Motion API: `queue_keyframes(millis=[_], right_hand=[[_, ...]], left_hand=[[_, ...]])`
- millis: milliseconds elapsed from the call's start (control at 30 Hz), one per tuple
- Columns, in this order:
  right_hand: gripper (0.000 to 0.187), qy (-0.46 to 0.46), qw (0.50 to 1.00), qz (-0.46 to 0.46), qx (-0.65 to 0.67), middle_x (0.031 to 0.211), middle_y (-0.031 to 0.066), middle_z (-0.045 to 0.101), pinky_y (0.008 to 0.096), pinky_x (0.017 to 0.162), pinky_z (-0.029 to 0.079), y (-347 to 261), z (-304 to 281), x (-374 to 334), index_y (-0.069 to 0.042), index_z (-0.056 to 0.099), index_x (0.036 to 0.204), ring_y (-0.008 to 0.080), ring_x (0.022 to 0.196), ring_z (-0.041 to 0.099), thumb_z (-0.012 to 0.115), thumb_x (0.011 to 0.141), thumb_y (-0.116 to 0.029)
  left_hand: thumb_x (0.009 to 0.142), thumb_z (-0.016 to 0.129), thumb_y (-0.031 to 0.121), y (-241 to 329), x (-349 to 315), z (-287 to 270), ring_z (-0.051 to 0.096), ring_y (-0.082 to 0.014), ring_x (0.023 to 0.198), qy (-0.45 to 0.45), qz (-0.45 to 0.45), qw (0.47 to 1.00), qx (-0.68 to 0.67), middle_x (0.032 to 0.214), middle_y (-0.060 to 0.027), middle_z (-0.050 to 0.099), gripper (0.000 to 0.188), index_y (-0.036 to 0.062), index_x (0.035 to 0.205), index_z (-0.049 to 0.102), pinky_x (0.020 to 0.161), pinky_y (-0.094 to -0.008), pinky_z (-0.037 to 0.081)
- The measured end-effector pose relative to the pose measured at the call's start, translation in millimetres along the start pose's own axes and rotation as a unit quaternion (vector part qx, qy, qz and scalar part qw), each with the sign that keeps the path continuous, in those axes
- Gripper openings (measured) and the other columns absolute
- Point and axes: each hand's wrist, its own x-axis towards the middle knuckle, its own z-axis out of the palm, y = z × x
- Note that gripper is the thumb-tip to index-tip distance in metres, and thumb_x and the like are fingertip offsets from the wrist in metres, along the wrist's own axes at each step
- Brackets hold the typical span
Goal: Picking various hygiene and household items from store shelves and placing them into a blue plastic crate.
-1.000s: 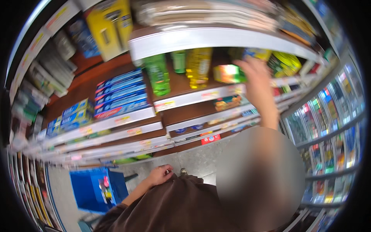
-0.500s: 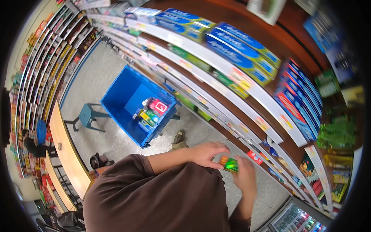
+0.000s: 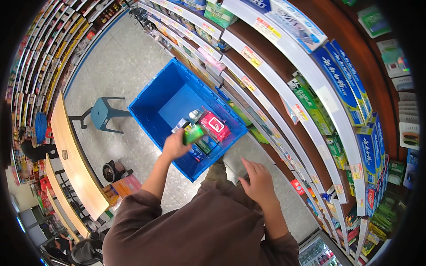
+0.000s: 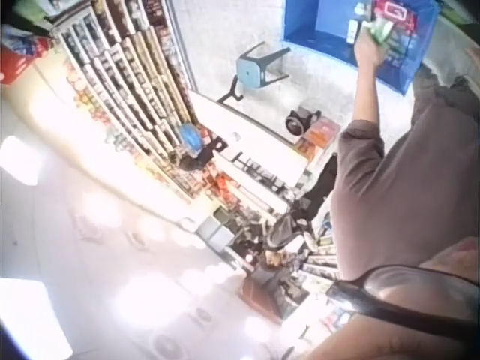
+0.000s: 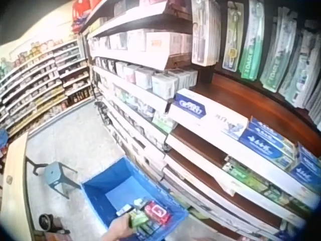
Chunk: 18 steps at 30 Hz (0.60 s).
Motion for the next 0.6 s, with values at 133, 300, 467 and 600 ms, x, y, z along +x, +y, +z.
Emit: queue_keyframes(millis=[133,300,467,600], right_hand=[[0.055,-0.046,0.998,0.026,-0.023,0.111,0.0137,0.064,0.0451,0.088,0.047,8.1,32.6,-7.2,-0.005,0.056,0.128,0.0347,0.103,0.060,0.074,0.078,-0.017],[0.049,-0.119,0.988,0.095,-0.009,0.108,0.0160,0.066,0.0436,0.087,0.049,-0.3,54.4,-19.3,-0.005,0.059,0.124,0.0357,0.101,0.061,0.074,0.079,-0.017],[0.047,-0.112,0.984,0.137,-0.003,0.108,0.0158,0.066,0.0435,0.087,0.050,-2.2,60.5,-28.6,-0.004,0.060,0.122,0.0353,0.102,0.061,0.074,0.080,-0.018],[0.044,-0.079,0.987,0.141,-0.010,0.103,0.0124,0.064,0.0429,0.084,0.050,2.8,63.0,-32.8,-0.005,0.060,0.121,0.0329,0.097,0.061,0.073,0.081,-0.018]], left_hand=[[0.074,0.077,0.024,-112.6,62.0,38.3,0.067,-0.0402,0.097,0.007,-0.188,0.982,-0.023,0.101,-0.0238,0.068,0.049,0.0015,0.110,0.051,0.083,-0.0460,0.054],[0.078,0.077,0.027,-185.1,101.1,90.3,0.066,-0.0402,0.102,-0.011,-0.242,0.970,0.006,0.106,-0.0222,0.068,0.051,0.0015,0.112,0.050,0.087,-0.0464,0.053],[0.079,0.076,0.026,-211.4,113.6,120.5,0.062,-0.0421,0.110,-0.058,-0.257,0.964,0.027,0.117,-0.0227,0.064,0.050,0.0034,0.115,0.050,0.093,-0.0473,0.051],[0.081,0.071,0.028,-227.5,100.4,136.4,0.061,-0.0420,0.112,-0.072,-0.230,0.969,0.049,0.121,-0.0227,0.062,0.049,0.0036,0.118,0.049,0.096,-0.0477,0.049]])
